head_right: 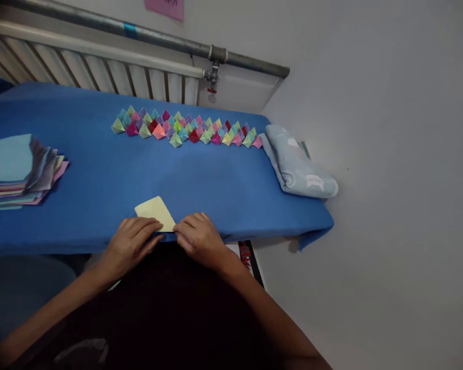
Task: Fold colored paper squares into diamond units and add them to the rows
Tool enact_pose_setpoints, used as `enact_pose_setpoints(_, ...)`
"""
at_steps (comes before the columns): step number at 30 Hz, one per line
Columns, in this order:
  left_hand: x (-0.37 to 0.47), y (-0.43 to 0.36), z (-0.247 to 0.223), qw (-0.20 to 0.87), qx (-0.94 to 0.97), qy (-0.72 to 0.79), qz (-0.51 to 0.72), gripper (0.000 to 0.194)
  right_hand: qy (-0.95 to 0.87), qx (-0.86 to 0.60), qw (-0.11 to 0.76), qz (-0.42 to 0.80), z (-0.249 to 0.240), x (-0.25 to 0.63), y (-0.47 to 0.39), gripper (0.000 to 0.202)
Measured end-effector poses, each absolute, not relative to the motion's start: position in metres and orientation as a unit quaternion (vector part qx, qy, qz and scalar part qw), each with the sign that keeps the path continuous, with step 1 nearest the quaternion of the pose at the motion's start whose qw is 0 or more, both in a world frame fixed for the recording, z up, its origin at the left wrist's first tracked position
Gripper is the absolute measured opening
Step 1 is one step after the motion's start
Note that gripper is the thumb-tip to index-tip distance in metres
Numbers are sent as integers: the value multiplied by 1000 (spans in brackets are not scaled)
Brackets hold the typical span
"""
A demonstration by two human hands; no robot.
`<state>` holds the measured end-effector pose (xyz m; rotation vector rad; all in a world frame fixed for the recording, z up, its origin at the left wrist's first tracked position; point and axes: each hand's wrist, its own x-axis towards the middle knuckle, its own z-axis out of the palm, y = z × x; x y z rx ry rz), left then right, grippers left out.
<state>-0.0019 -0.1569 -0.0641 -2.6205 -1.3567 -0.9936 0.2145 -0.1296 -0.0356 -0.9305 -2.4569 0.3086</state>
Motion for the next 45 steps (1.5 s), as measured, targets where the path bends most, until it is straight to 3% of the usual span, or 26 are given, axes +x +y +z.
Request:
enact_pose_setpoints(4,-3,-157,-45,-115,-775,-473,-403,17,-829,-371,361,212,-18,213,-129,13)
enact_pose_setpoints(7,0,-156,-23,-306,-636,-535,-465,16,-724,-428,419,343,-6,207,-127,35)
enact_pose_setpoints(10,6,-152,-11,-463,-507,-540,-486,21,-653,-424,404,479,-2,196,-124,42)
enact_pose_setpoints(14,10,-147,-18,-535,-451,-531,-478,23,-583,-417,369,592,-7,184,-120,36)
enact_pose_setpoints(16,8,-147,-25,-498,-473,-556,-468,25,-563,-446,356,597,-12,182,-114,32)
enact_pose_setpoints(19,3,-147,-32,-331,-593,-574,-458,22,-589,-495,308,559,-18,180,-100,32)
enact_pose_setpoints(22,-1,-146,-38,-195,-741,-493,-412,18,-683,-508,236,468,-19,175,-86,35)
enact_pose_setpoints(26,-1,-139,-46,-104,-831,-435,-331,21,-774,-489,154,371,-15,168,-76,33)
enact_pose_setpoints(32,0,-139,-51,-45,-858,-419,-293,24,-814,-502,160,245,-16,195,-84,45)
enact_pose_setpoints(36,-2,-145,-49,-44,-870,-407,-275,22,-825,-490,201,197,-19,221,-109,34)
enact_pose_setpoints(41,-2,-148,-51,-21,-883,-398,-247,20,-876,-397,195,191,-32,231,-133,38)
enact_pose_setpoints(45,0,-147,-53,12,-880,-404,-248,16,-865,-417,212,183,-45,236,-131,23)
